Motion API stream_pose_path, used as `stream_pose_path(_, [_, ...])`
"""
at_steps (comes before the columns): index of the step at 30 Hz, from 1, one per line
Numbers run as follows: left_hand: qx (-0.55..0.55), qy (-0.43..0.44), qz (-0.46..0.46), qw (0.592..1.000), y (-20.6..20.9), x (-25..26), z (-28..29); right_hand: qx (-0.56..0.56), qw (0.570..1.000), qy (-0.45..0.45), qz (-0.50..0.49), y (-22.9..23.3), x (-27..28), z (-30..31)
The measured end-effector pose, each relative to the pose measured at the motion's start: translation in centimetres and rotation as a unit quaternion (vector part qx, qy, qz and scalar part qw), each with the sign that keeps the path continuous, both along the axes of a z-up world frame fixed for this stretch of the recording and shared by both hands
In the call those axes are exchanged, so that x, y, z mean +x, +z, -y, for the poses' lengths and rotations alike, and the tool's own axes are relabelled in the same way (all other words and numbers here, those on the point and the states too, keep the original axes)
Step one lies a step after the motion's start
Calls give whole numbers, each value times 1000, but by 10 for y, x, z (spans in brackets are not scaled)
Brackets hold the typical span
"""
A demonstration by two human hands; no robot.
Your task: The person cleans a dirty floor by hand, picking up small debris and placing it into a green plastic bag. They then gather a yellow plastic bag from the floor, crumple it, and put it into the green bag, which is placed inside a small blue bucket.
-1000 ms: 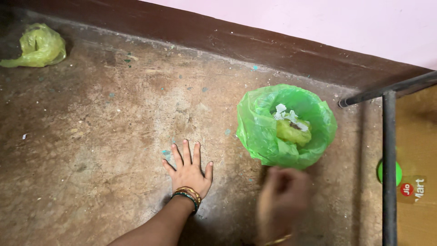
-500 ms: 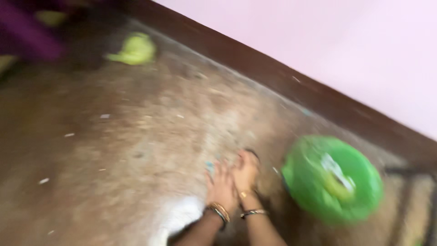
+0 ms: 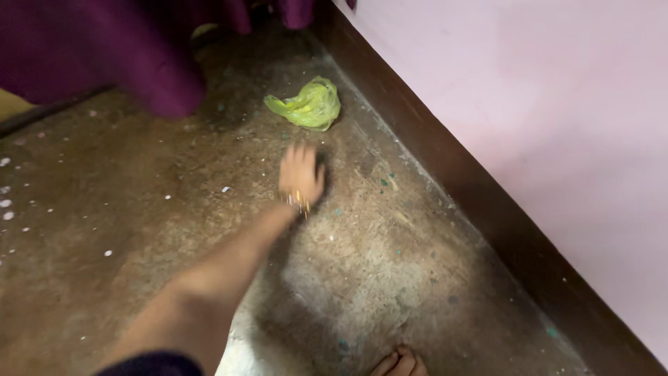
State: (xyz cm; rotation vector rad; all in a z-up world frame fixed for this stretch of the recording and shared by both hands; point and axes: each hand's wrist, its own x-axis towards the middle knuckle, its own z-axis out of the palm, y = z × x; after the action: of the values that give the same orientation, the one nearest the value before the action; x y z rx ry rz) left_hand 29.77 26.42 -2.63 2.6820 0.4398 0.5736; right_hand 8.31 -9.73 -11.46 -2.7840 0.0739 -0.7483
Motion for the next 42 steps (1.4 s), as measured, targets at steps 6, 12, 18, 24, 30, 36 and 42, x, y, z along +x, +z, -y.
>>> stream_pose_path(6, [11,73,-81,994,45,92,-48,-23,999,-19,-12,5,14,-7])
stream_pose_path(12, [10,30,-210,977,42,81,-24,-31,999,-28,-26,10,-8,2])
stream_pose_path(18, [116,58,-107,986,-20,81,-49,-22,997,-39,-63,11,-33,-2])
stream_pose_path(24, [-5,64,-172,983,12,8,-14,13,997,-12,-79,30,-27,-7])
stream_pose_path(30, [-162,-45,95,981,55,-98,47,86,991,16,-105,59,-31,-12])
stream_pose_path(36, [-369,-196,42,908,111,-210,98,451,841,39,-297,185,-25,-8])
stream_pose_path(42, [-412,-365,50,833,172,-313,160,672,673,188,-246,334,-87,-15])
